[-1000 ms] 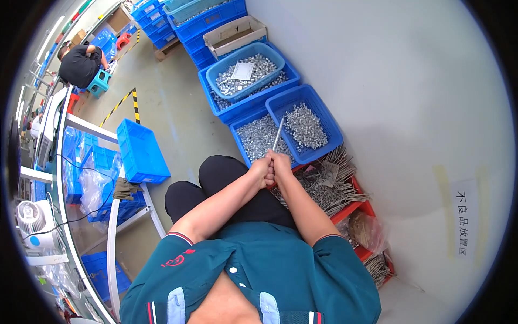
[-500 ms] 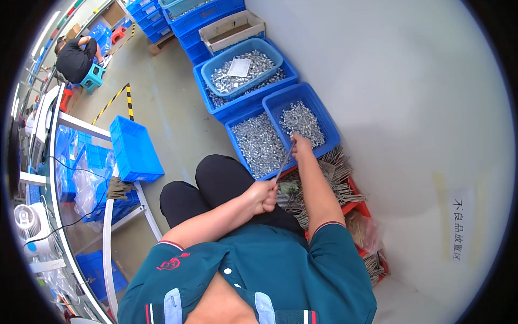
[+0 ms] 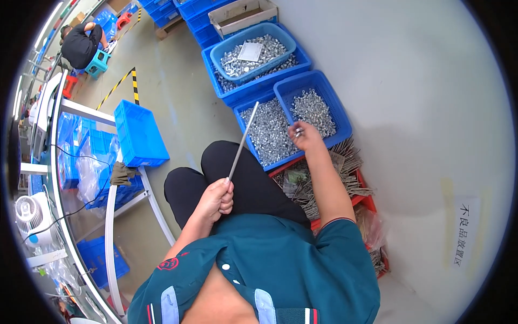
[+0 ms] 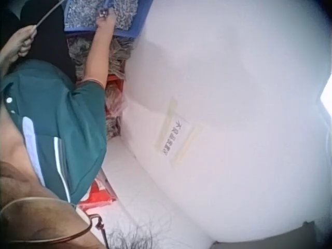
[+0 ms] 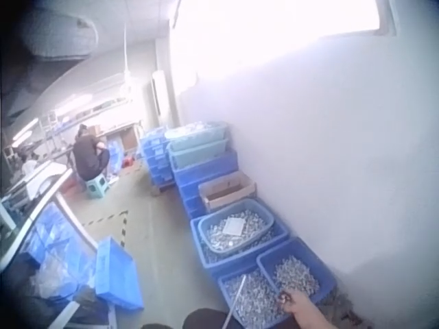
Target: Assembling small metal components onto a long metal rod.
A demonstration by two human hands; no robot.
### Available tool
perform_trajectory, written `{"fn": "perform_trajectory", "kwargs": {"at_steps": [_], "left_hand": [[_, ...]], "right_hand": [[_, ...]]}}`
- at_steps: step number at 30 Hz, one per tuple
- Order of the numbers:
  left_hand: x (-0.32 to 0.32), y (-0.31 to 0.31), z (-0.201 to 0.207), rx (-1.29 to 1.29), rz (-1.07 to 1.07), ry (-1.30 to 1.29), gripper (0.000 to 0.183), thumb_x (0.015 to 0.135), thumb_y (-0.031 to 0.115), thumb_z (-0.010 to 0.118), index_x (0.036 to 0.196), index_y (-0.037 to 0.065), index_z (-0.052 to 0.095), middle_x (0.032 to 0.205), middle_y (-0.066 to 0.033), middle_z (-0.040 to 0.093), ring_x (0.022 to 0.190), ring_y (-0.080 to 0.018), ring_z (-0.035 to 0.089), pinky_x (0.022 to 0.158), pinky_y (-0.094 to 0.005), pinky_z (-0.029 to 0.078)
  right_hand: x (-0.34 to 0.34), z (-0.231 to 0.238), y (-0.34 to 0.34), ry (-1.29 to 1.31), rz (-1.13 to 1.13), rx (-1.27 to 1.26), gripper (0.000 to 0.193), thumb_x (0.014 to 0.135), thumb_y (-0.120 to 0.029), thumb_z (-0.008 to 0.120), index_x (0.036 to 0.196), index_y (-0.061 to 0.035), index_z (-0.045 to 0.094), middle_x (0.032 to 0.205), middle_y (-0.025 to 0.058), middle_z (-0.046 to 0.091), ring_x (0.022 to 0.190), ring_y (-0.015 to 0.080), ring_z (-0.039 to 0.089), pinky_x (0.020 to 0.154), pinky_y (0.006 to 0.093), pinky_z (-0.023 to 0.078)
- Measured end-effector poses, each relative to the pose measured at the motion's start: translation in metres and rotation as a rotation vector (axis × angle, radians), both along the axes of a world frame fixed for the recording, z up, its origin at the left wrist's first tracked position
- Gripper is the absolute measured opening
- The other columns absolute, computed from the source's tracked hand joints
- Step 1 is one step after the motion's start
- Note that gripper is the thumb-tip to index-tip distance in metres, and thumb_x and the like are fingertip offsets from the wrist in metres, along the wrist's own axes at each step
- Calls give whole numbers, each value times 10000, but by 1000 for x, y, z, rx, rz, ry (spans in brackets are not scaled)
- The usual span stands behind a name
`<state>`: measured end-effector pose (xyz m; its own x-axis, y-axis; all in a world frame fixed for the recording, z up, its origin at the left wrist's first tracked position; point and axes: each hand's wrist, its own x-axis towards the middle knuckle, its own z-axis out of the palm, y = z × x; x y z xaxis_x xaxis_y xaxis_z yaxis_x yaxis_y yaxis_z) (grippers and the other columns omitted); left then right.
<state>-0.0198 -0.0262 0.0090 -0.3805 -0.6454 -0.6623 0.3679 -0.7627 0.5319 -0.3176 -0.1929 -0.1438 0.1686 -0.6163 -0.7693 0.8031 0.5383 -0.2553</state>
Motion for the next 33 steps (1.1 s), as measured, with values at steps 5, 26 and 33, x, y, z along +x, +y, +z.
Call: {"fn": "perform_trajectory", "kwargs": {"at_steps": [5,26,33], "left_hand": [[10,8,0,-61,58,-82,281,961,290,394,746,110,416,506,59,250,377,-39,190,346,-202,156],[29,44,-16,-315,36,-466,305,946,256,450,690,91,444,535,62,335,455,-32,282,404,-212,235],[29,55,-17,-397,30,-561,304,939,242,454,692,65,465,562,38,389,502,-51,347,454,-228,298]], "right_hand": [[50,15,16,6,130,-120,178,909,-121,466,945,52,492,851,162,548,737,253,589,634,320,550],[83,76,12,-374,260,-222,337,886,-383,528,936,-49,522,700,16,478,527,81,413,405,186,320],[81,80,21,-374,258,-324,273,909,-284,519,962,-16,510,757,53,495,568,93,442,444,188,355]]}}
